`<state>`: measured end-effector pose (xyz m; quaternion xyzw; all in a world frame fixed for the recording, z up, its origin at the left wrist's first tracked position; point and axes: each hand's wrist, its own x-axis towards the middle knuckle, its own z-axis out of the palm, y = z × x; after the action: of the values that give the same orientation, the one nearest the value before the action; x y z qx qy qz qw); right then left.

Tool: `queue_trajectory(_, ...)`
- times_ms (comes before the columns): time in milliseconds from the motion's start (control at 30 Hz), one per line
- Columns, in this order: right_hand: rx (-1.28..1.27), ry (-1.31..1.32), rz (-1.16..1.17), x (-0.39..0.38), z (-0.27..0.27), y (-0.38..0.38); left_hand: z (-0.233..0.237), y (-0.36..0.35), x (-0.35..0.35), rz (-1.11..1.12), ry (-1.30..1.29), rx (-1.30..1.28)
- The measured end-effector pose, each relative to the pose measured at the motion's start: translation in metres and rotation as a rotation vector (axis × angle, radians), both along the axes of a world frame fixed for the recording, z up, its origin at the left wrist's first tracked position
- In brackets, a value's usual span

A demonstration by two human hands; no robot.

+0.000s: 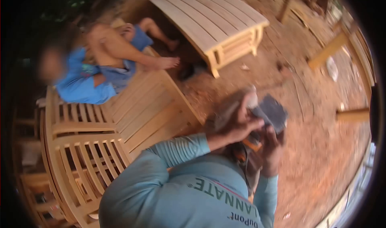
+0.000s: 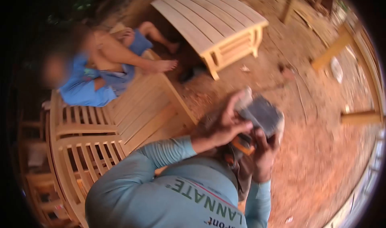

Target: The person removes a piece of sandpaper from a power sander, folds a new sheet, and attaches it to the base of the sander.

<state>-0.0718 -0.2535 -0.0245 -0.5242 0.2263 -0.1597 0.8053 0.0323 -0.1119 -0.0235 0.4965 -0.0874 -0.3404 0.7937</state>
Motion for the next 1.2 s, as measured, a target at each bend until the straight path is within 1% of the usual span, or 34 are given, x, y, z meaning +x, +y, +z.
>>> queue_trajectory(67, -0.074, -0.074, -0.008, -0.005, -0.023, -0.004, 0.011, 0.005, 0.000, -0.060, -0.074, 0.117)
queue_trajectory(133, -0.225, -0.066, -0.027, -0.003, -0.006, 0.009, -0.007, 0.003, -0.005, -0.027, -0.202, 0.108)
queue_trajectory(167, -0.253, -0.067, -0.036, 0.002, -0.005, 0.012, -0.019, -0.001, -0.003, -0.013, -0.280, 0.090)
queue_trajectory(233, -0.313, -0.072, -0.076, 0.002, -0.002, 0.016, -0.024, 0.001, -0.004, -0.030, -0.223, 0.034)
queue_trajectory(333, -0.249, -0.089, -0.025, -0.001, -0.016, 0.006, -0.020, 0.003, -0.002, -0.050, -0.221, 0.024)
queue_trajectory(400, -0.224, -0.102, -0.028, -0.001, -0.015, 0.007, -0.016, 0.003, 0.000, -0.074, -0.208, 0.017)
queue_trajectory(500, -0.210, -0.114, -0.063, 0.002, -0.016, 0.009, -0.018, 0.000, -0.001, -0.042, -0.411, 0.120)
queue_trajectory(600, -0.229, -0.106, -0.068, -0.002, -0.025, 0.004, -0.013, 0.005, -0.002, -0.087, -0.438, 0.180)
queue_trajectory(700, -0.243, -0.111, -0.049, -0.008, -0.033, -0.006, -0.014, 0.007, -0.001, -0.115, -0.446, 0.212)
queue_trajectory(800, -0.222, -0.118, -0.047, -0.011, -0.032, -0.007, -0.004, 0.013, 0.003, -0.202, -0.339, 0.171)
queue_trajectory(900, -0.245, -0.116, -0.035, -0.011, -0.033, -0.008, -0.007, 0.011, 0.000, -0.160, -0.481, 0.270)
queue_trajectory(967, -0.256, -0.116, -0.026, -0.013, -0.033, -0.008, -0.024, 0.005, -0.004, -0.103, -0.522, 0.259)
queue_trajectory(1000, -0.250, -0.122, -0.026, -0.013, -0.033, -0.007, -0.024, 0.004, -0.004, -0.073, -0.541, 0.253)
queue_trajectory(1100, -0.267, -0.117, -0.021, -0.014, -0.034, -0.005, -0.020, 0.005, -0.006, -0.074, -0.492, 0.310)
queue_trajectory(1200, -0.264, -0.094, -0.035, -0.016, -0.031, -0.003, 0.008, 0.015, 0.000, -0.204, -0.408, 0.292)
